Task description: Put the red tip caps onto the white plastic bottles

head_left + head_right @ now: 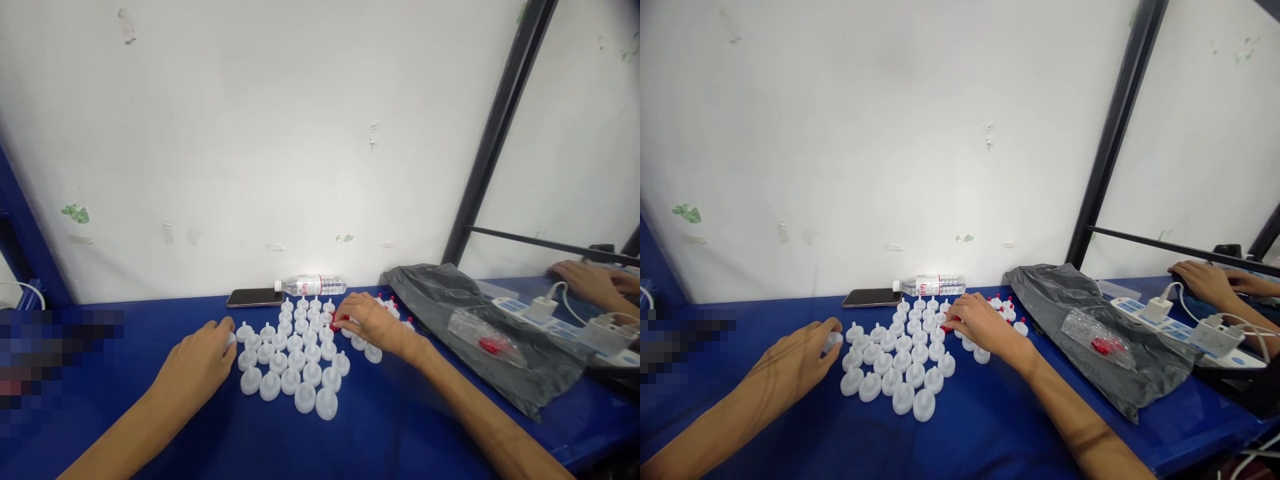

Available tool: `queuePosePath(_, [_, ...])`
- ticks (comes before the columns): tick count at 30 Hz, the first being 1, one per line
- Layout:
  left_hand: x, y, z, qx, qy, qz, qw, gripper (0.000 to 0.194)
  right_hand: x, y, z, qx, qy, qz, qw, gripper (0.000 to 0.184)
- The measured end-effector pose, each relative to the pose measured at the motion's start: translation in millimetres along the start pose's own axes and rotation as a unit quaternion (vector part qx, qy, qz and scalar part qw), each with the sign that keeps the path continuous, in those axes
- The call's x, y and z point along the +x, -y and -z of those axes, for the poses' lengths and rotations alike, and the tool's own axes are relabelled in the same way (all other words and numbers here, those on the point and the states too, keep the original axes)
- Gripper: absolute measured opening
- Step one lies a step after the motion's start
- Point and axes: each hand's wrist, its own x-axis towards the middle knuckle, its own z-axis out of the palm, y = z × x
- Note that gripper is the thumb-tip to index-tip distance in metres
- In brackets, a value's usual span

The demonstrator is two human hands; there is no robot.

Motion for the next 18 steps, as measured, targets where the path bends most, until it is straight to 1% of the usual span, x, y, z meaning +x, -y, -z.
queuePosePath(2, [-2.0, -10.9, 7.0, 0.006, -0.023, -0.01, 1.0, 0.033, 0.4, 4.2, 4.1, 0.042, -0.021, -0.034, 0.998, 0.018])
queuePosePath(3, [-3.3, -16.6, 9.7, 0.0, -0.025, -0.023, 0.999, 0.033, 0.7, 7.2, 5.7, 0.075, -0.028, -0.052, 0.995, 0.018])
queuePosePath(5, [-6.5, -27.0, 12.2, -0.028, -0.03, -0.056, 0.998, 0.035, 1.7, 15.3, 7.7, 0.163, -0.036, -0.072, 0.983, 0.016])
queuePosePath(6, [-8.5, -31.2, 11.9, -0.046, -0.039, -0.081, 0.995, 0.037, 2.4, 20.6, 8.2, 0.208, -0.038, -0.071, 0.975, 0.014])
queuePosePath(8, [-12.9, -37.4, 8.5, -0.068, -0.062, -0.137, 0.986, 0.038, 4.3, 33.4, 8.3, 0.27, -0.056, -0.058, 0.96, 0.01])
queuePosePath(10, [-17.2, -41.1, 2.9, -0.072, -0.075, -0.19, 0.976, 0.036, 6.5, 48.6, 8.1, 0.289, -0.088, -0.032, 0.953, 0.011])
queuePosePath(12, [-20.7, -43.5, -3.0, -0.07, -0.079, -0.226, 0.968, 0.034, 8.2, 64.3, 7.4, 0.299, -0.12, -0.004, 0.947, 0.01])
queuePosePath(15, [-23.8, -46.9, -9.4, -0.071, -0.075, -0.247, 0.963, 0.03, 8.9, 84.8, 4.6, 0.344, -0.153, 0.021, 0.926, 0.006])
queuePosePath(18, [-25.5, -50.2, -11.8, -0.084, -0.046, -0.251, 0.963, 0.025, 7.0, 98.1, -0.3, 0.388, -0.165, 0.028, 0.906, 0.008])
